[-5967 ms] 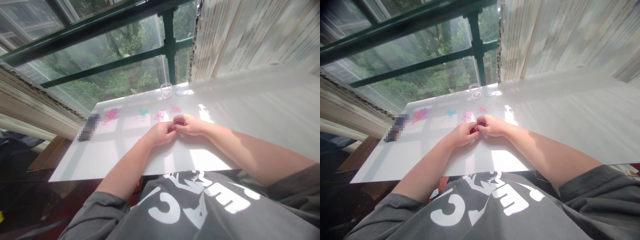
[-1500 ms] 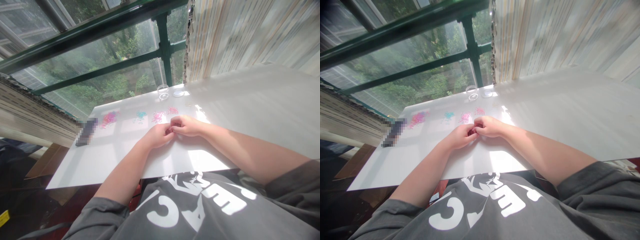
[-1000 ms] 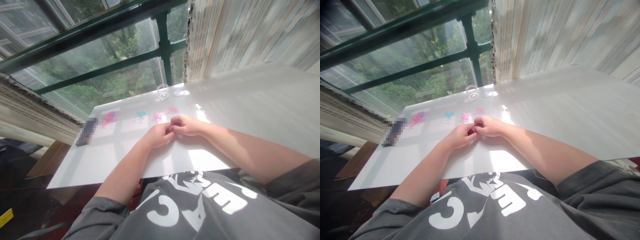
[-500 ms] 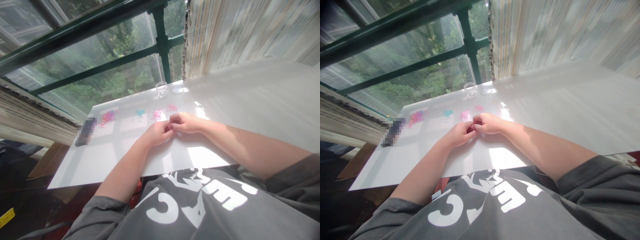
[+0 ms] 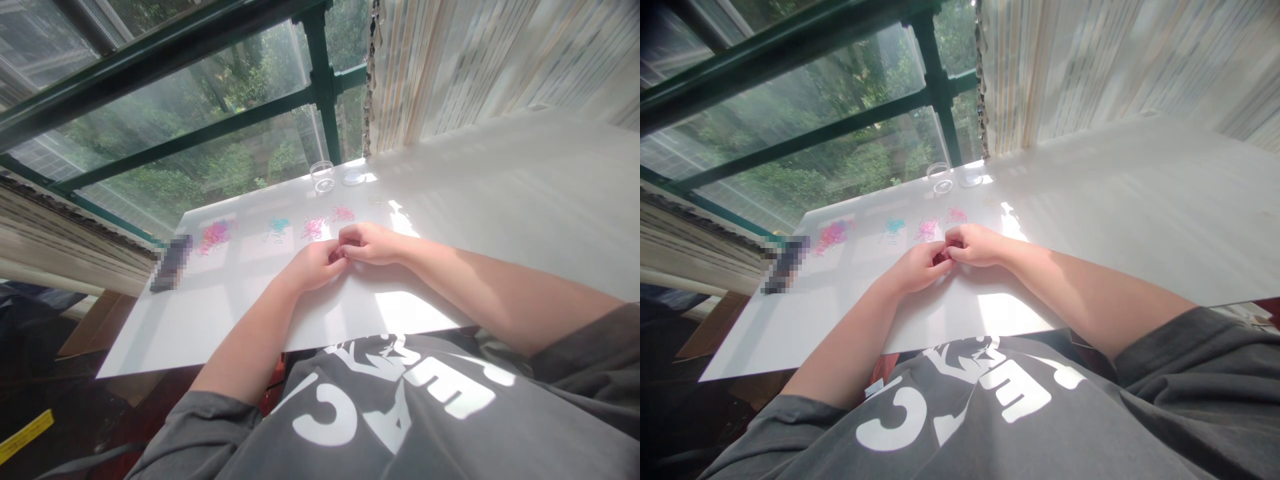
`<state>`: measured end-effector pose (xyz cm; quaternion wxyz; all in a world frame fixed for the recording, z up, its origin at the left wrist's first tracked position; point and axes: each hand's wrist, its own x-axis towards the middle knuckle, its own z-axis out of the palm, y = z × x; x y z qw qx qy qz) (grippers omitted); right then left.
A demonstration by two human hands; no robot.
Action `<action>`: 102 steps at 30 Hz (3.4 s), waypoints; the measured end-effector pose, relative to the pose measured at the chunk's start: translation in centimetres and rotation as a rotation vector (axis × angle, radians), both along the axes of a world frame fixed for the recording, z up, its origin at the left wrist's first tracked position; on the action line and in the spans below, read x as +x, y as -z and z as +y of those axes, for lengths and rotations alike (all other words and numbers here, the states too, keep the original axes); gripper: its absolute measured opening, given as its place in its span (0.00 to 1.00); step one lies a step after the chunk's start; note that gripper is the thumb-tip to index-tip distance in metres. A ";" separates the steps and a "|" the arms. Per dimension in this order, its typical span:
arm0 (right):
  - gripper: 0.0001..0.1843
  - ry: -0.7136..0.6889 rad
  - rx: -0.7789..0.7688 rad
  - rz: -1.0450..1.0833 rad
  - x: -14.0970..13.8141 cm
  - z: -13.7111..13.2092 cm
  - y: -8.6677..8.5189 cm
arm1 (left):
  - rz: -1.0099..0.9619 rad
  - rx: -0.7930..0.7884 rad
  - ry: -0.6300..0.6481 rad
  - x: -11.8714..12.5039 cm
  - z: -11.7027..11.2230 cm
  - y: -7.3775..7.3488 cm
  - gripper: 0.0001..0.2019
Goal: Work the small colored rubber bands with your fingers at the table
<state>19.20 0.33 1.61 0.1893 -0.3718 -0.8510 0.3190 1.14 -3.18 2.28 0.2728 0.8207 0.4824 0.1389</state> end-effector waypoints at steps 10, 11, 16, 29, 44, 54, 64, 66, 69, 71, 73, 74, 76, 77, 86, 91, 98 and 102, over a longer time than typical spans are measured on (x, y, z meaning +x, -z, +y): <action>0.05 -0.011 0.008 0.005 0.0 0.1 0.2 | -0.008 0.006 0.002 0.0 -0.1 -0.1 0.11; 0.05 -0.011 0.008 0.006 0.0 0.1 0.2 | -0.008 0.004 0.001 0.1 -0.1 -0.1 0.11; 0.06 -0.008 0.013 0.008 0.0 0.1 0.1 | -0.006 0.006 -0.001 0.1 -0.1 -0.1 0.10; 0.05 -0.008 0.010 -0.002 0.0 0.1 0.0 | 0.003 0.019 0.017 0.1 -0.1 -0.1 0.10; 0.06 -0.001 -0.003 -0.014 0.1 0.0 -0.1 | 0.013 0.024 0.030 0.2 -0.1 -0.3 0.11; 0.05 -0.005 0.014 0.003 0.0 0.1 -0.1 | 0.013 0.041 0.012 0.2 -0.1 -0.1 0.11; 0.06 0.001 0.002 -0.018 0.1 0.0 -0.2 | 0.018 0.027 0.002 0.2 -0.2 -0.2 0.11; 0.06 0.001 0.000 -0.013 0.1 0.0 -0.2 | 0.020 0.028 0.006 0.2 -0.2 -0.3 0.11; 0.06 -0.001 -0.001 -0.009 0.1 0.0 -0.2 | 0.025 0.032 0.006 0.2 -0.2 -0.3 0.11; 0.06 -0.002 0.003 -0.013 0.1 0.1 -0.1 | 0.029 0.032 0.003 0.2 -0.2 -0.3 0.11; 0.06 -0.001 0.007 -0.018 0.1 0.1 -0.1 | 0.030 0.032 0.002 0.2 -0.2 -0.2 0.11; 0.06 -0.001 0.008 -0.020 0.1 0.1 -0.1 | 0.029 0.033 0.003 0.2 -0.2 -0.2 0.11; 0.06 0.002 0.007 -0.019 0.1 0.0 -0.2 | 0.027 0.036 0.003 0.2 -0.1 -0.2 0.11; 0.06 0.005 0.006 -0.018 0.1 0.0 -0.2 | 0.026 0.036 0.002 0.2 -0.2 -0.2 0.11; 0.07 0.010 -0.005 -0.014 0.1 0.0 -0.1 | 0.020 0.031 0.001 0.2 -0.2 -0.2 0.11; 0.06 0.007 0.010 -0.012 0.1 0.0 -0.2 | 0.023 0.034 -0.003 0.1 -0.1 -0.1 0.11; 0.06 0.009 0.017 -0.016 0.1 -0.1 -0.3 | 0.021 0.037 0.000 0.2 -0.2 -0.2 0.10; 0.06 0.006 0.009 -0.021 0.1 -0.1 -0.3 | 0.011 0.039 0.005 0.2 -0.2 -0.2 0.10</action>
